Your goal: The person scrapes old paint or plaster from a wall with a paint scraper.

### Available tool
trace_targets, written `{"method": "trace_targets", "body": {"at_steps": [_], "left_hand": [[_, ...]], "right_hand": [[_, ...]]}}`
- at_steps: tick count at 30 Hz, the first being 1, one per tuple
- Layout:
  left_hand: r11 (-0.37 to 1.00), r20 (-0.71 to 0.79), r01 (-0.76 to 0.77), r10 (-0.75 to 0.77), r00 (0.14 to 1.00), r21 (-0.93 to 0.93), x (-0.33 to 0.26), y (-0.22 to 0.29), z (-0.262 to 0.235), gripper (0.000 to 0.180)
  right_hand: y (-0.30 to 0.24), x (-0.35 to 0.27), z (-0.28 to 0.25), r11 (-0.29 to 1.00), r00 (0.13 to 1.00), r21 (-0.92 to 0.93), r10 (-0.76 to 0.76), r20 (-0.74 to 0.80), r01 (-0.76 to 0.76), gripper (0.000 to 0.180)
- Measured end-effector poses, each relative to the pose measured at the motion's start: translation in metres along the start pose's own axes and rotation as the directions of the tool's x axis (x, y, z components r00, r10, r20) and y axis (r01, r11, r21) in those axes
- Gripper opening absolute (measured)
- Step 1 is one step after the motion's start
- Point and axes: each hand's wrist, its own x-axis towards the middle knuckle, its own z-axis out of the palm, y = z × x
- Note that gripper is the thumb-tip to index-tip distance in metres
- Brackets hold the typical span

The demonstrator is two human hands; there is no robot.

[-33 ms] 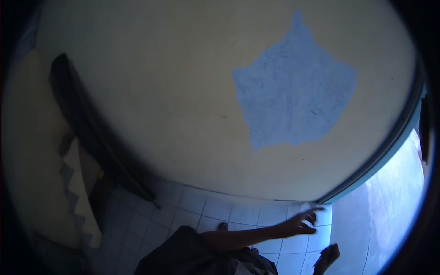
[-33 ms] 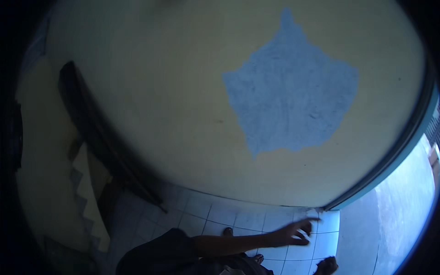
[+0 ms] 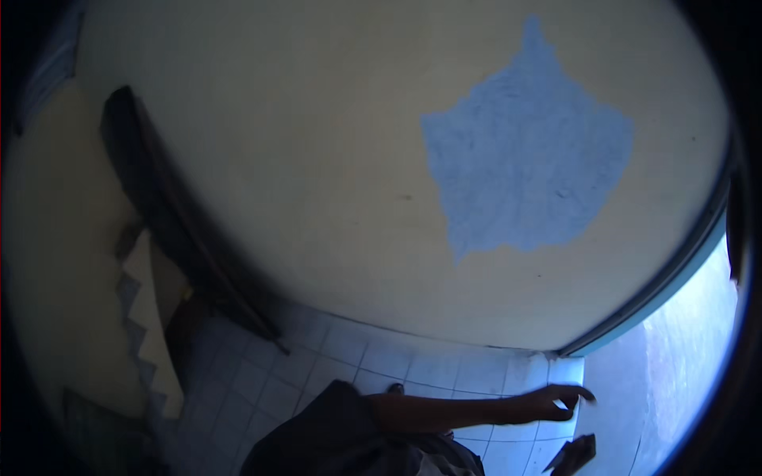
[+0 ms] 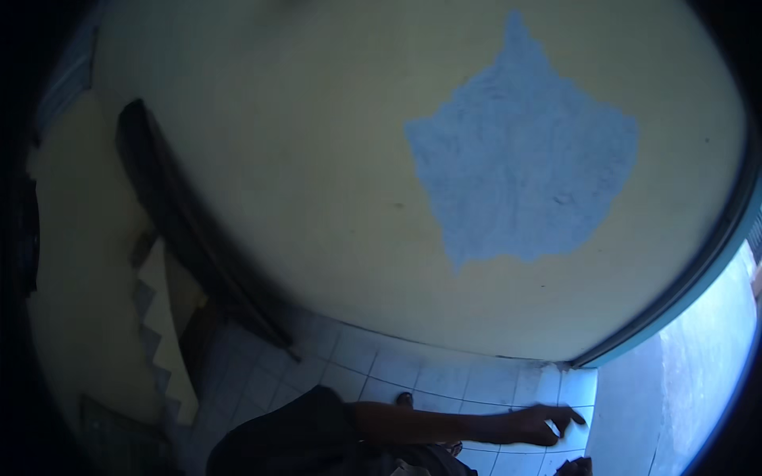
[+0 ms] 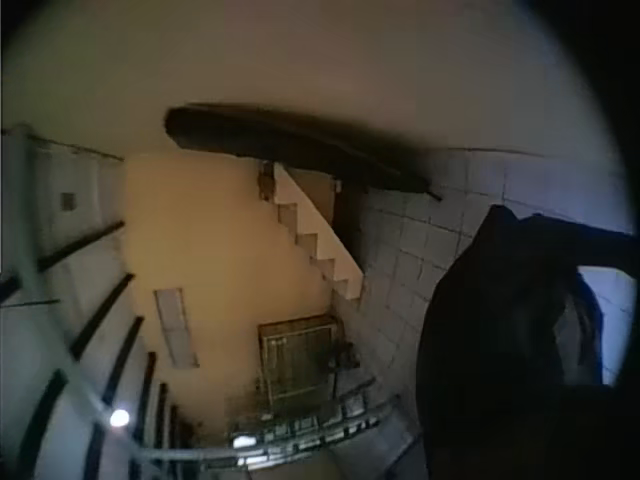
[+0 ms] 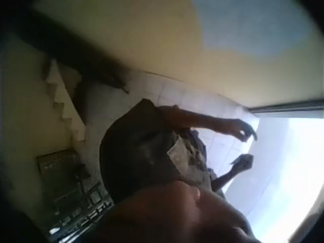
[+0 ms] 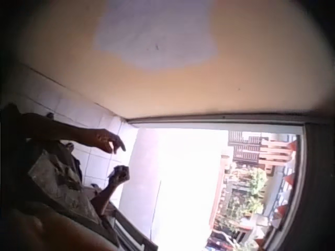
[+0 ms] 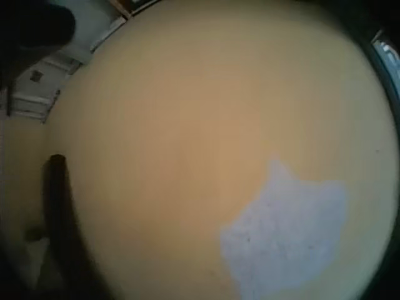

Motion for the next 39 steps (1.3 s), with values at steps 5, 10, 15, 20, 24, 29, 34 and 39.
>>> {"method": "trace_targets", "body": {"at_steps": [5, 10, 15, 20, 24, 29, 34, 39], "left_hand": [[0.734, 0.31, 0.078, 0.186, 0.933, -0.675, 0.023, 0.007, 0.063, 0.048], [0.793, 0.229, 0.006, 0.169, 0.959, -0.609, 0.01, 0.006, 0.065, 0.049], [0.859, 0.176, -0.079, 0.193, 0.965, -0.506, 0.005, 0.016, 0.062, 0.049], [0.904, 0.179, -0.135, 0.224, 0.958, -0.406, 0.0, 0.021, 0.059, 0.05], [0.928, 0.198, -0.14, 0.218, 0.956, -0.345, -0.006, 0.021, 0.062, 0.05], [0.95, 0.244, -0.132, 0.204, 0.948, -0.281, 0.006, 0.017, 0.07, 0.051], [0.962, 0.352, -0.094, 0.183, 0.918, -0.256, 0.024, 0.013, 0.072, 0.051], [0.957, 0.509, -0.072, 0.212, 0.834, -0.28, 0.059, 0.012, 0.066, 0.052]], "right_hand": [[0.025, -0.012, 0.002, 0.968, 0.991, 0.249, -0.023, 0.129, -0.01, 0.033], [0.038, 0.0, -0.012, 0.868, 0.974, 0.49, -0.175, 0.146, 0.083, 0.036], [0.048, 0.027, -0.018, 0.688, 0.926, 0.699, -0.364, 0.099, 0.196, 0.04], [0.051, 0.051, -0.033, 0.458, 0.852, 0.833, -0.523, -0.028, 0.309, 0.043], [0.022, 0.033, -0.048, 0.317, 0.807, 0.872, -0.574, -0.136, 0.372, 0.045], [-0.016, 0.003, -0.057, 0.954, 0.952, 0.289, 0.018, -0.305, 0.074, 0.044], [-0.024, 0.004, -0.056, 0.929, 0.845, 0.351, 0.096, -0.526, 0.113, 0.044], [-0.021, 0.024, -0.039, 0.87, 0.586, 0.492, 0.386, -0.712, 0.024, 0.037]]}}
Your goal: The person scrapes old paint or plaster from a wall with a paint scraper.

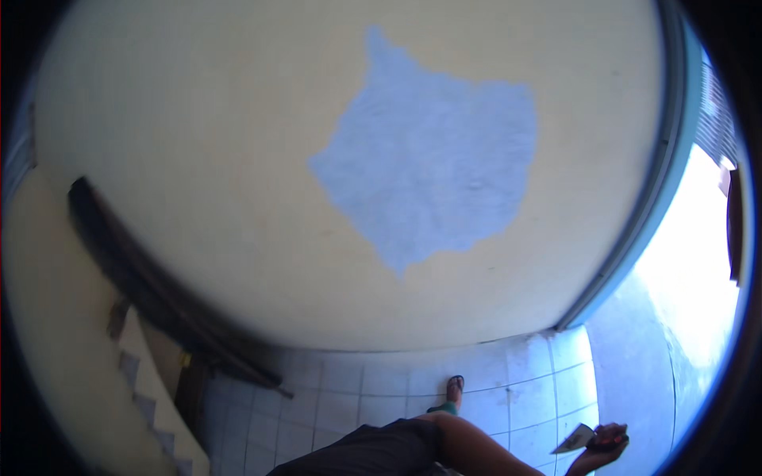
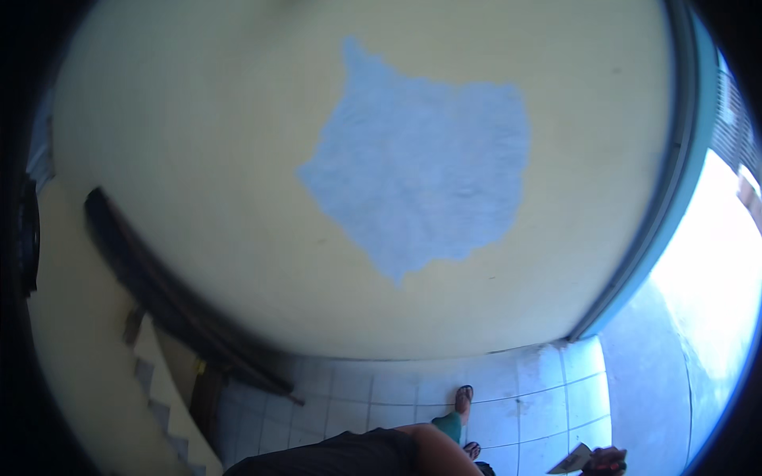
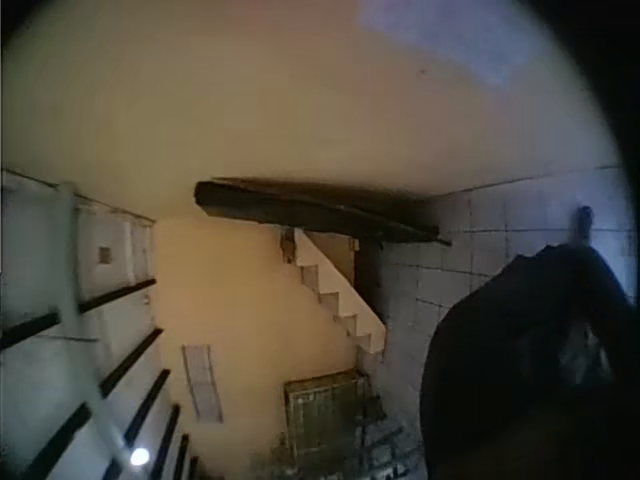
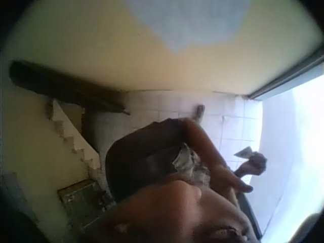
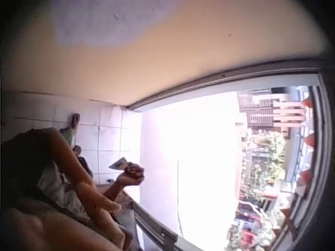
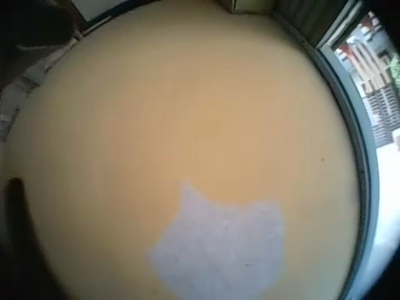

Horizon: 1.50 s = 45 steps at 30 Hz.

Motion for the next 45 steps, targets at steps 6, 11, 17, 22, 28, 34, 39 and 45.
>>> {"method": "trace_targets", "body": {"at_steps": [6, 11, 17, 22, 28, 34, 39, 45], "left_hand": [[0.989, 0.091, 0.038, -0.051, 0.995, 0.146, 0.03, 0.012, -0.042, 0.052], [0.63, -0.019, 0.74, -0.764, 0.644, -0.236, -0.053, -0.091, -0.158, 0.066], [0.77, -0.537, 0.004, -0.448, 0.715, -0.638, -0.027, -0.065, -0.223, 0.057], [0.907, -0.892, -0.294, -0.161, 0.421, -0.302, -0.011, -0.02, -0.271, 0.037], [0.983, -0.918, 0.104, 0.099, 0.384, 0.149, -0.002, 0.0, -0.303, 0.036], [0.925, -0.969, 0.377, -0.049, 0.244, 0.049, 0.052, -0.016, -0.311, 0.031], [0.987, -0.966, 0.158, 0.0, 0.259, 0.043, 0.073, -0.022, -0.303, 0.047], [0.986, -0.991, 0.124, 0.1, 0.084, 0.11, 0.072, -0.023, -0.306, 0.053]], "right_hand": [[0.001, 0.012, 0.068, 0.868, 0.975, 0.496, -0.139, 0.171, 0.037, 0.023], [0.044, 0.035, 0.152, 0.709, 0.946, 0.705, -0.227, 0.231, -0.002, 0.028], [0.076, 0.027, 0.26, 0.825, 0.883, 0.56, -0.206, 0.422, -0.076, 0.04], [0.104, 0.032, 0.268, 0.849, 0.558, 0.394, -0.148, 0.817, -0.352, 0.038], [0.097, 0.105, 0.248, 0.692, -0.026, -0.673, 0.692, 0.722, -0.262, 0.043], [0.123, 0.139, 0.264, 0.692, -0.039, -0.641, 0.669, 0.742, -0.332, 0.035], [0.139, 0.155, 0.284, 0.826, -0.008, -0.544, 0.549, 0.836, -0.147, 0.035], [0.156, 0.153, 0.299, 0.789, -0.072, -0.591, 0.589, 0.805, -0.167, 0.033]]}}
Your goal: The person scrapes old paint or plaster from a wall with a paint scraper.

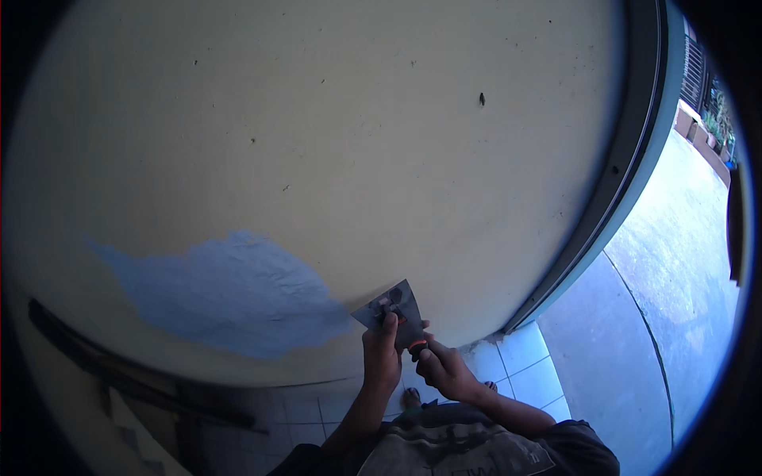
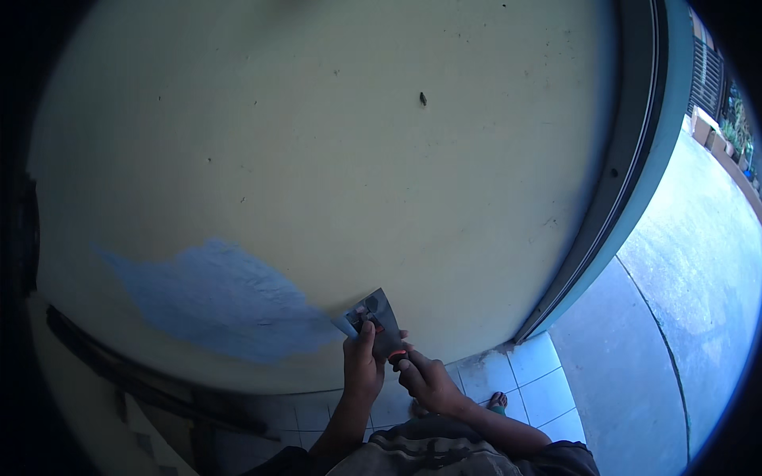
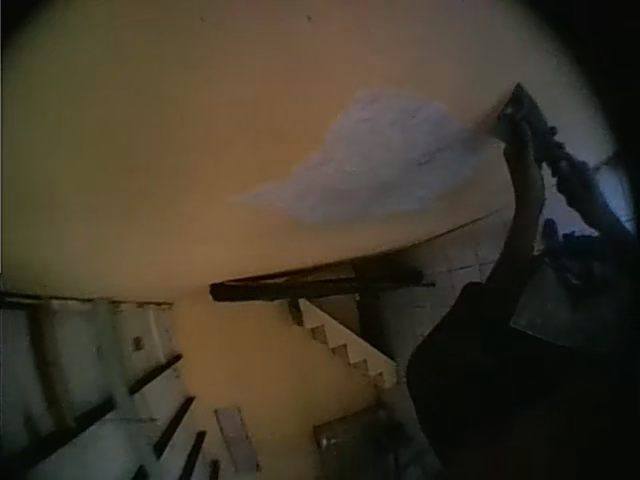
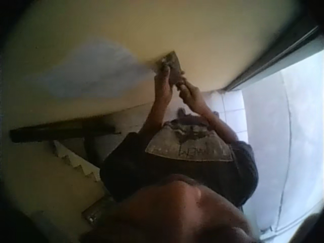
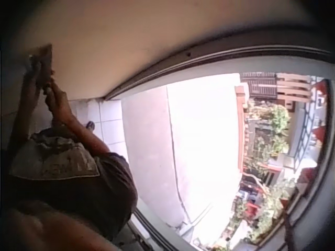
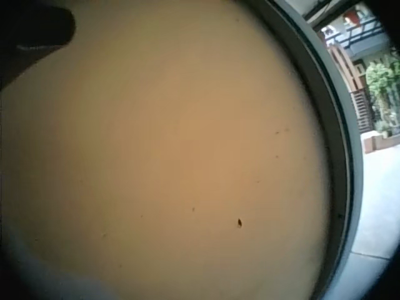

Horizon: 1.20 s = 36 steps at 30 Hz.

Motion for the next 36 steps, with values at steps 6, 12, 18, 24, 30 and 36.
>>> {"method": "trace_targets", "body": {"at_steps": [6, 12, 18, 24, 30, 36], "left_hand": [[0.999, -0.044, -0.032, 0.031, 0.999, -0.012, 0.015, 0.007, -0.004, 0.046], [0.998, -0.054, -0.063, 0.063, 0.997, -0.005, 0.018, 0.011, -0.008, 0.046], [0.995, 0.008, -0.006, 0.007, 1.0, -0.101, 0.019, 0.002, -0.017, 0.051], [0.998, 0.098, -0.041, 0.037, 0.994, 0.049, 0.01, 0.007, -0.005, 0.057], [0.998, 0.121, 0.035, -0.041, 0.992, 0.05, 0.01, 0.002, -0.012, 0.048], [0.997, 0.129, -0.015, 0.005, 0.992, 0.074, 0.017, 0.004, -0.015, 0.046]], "right_hand": [[0.007, 0.024, 0.014, 0.996, 0.996, -0.069, -0.066, -0.06, 0.062, 0.038], [0.0, 0.024, 0.024, 0.999, 0.993, -0.018, -0.048, -0.103, 0.046, 0.039], [-0.001, 0.034, 0.022, 0.978, 0.981, -0.161, -0.155, -0.114, 0.136, 0.039], [-0.01, 0.017, 0.026, 0.992, 0.984, -0.056, -0.12, -0.131, 0.114, 0.035], [0.017, 0.013, 0.024, 0.99, 1.0, 0.14, 0.015, 0.003, -0.016, 0.034], [0.023, 0.019, 0.036, 0.934, 0.975, -0.306, -0.214, -0.064, 0.185, 0.024]]}}
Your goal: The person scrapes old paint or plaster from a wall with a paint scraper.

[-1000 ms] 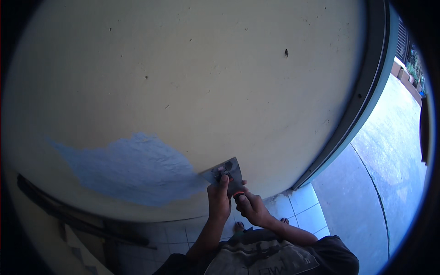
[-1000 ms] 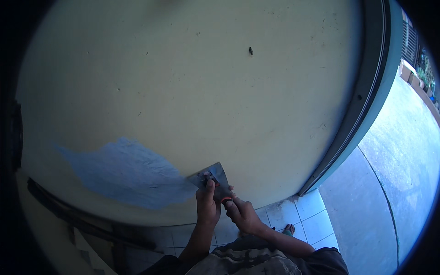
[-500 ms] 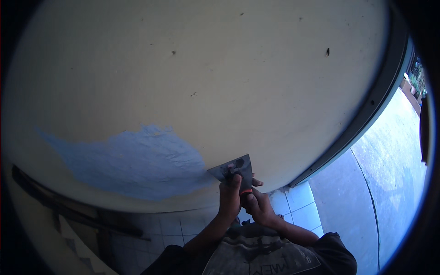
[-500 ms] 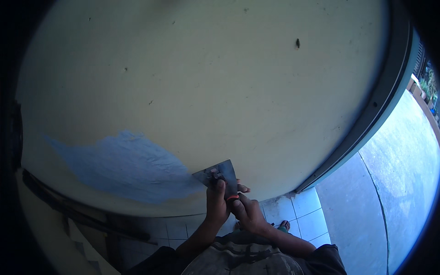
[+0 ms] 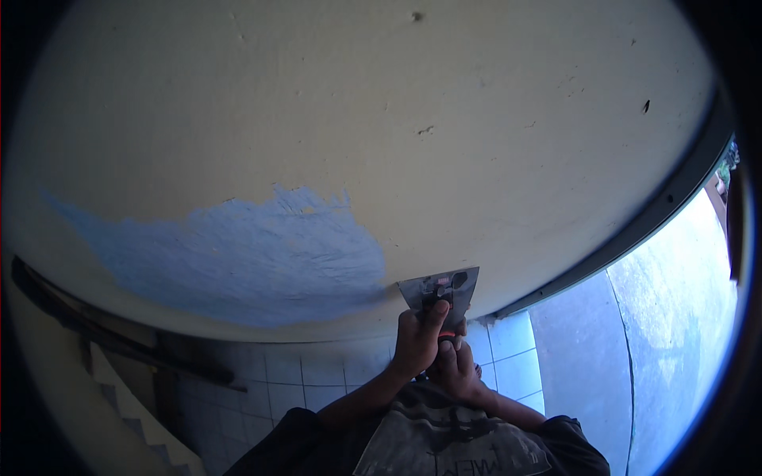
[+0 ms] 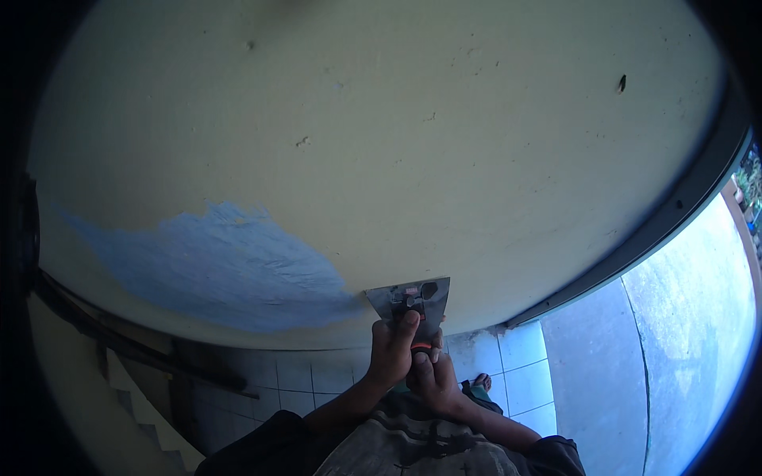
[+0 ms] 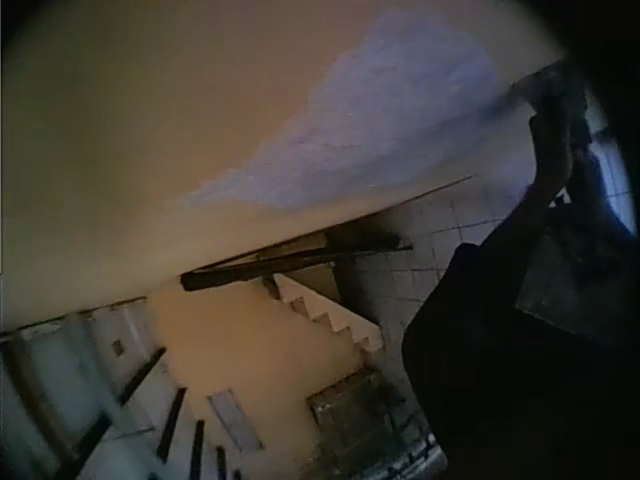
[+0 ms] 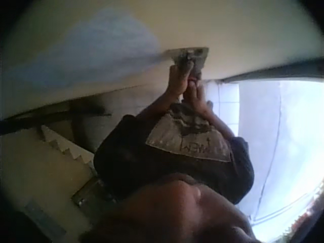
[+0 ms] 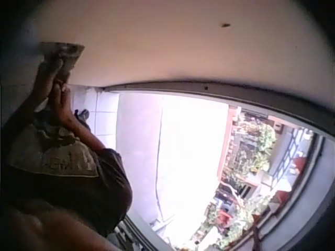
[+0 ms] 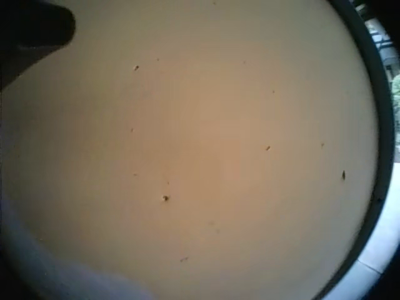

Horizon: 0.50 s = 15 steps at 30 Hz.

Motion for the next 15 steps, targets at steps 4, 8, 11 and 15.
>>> {"method": "trace_targets", "body": {"at_steps": [4, 8, 11, 15], "left_hand": [[0.996, 0.001, -0.061, 0.061, 0.998, -0.064, -0.001, 0.029, 0.004, 0.046], [0.999, 0.039, -0.041, 0.042, 0.998, -0.022, 0.006, 0.027, -0.002, 0.039], [1.0, -0.004, -0.019, 0.019, 1.0, 0.023, 0.004, 0.012, -0.001, 0.04], [1.0, 0.005, -0.022, 0.022, 1.0, 0.013, 0.004, 0.029, -0.001, 0.042]], "right_hand": [[-0.029, 0.009, 0.005, 0.952, 0.989, 0.284, 0.137, -0.055, -0.116, 0.029], [-0.02, 0.014, 0.005, 0.942, 0.998, 0.331, 0.069, -0.009, -0.062, 0.037], [-0.005, 0.009, 0.01, 0.939, 0.994, 0.343, 0.042, -0.099, -0.006, 0.041], [-0.024, 0.011, 0.011, 0.936, 0.991, 0.345, 0.106, -0.075, -0.074, 0.041]]}}
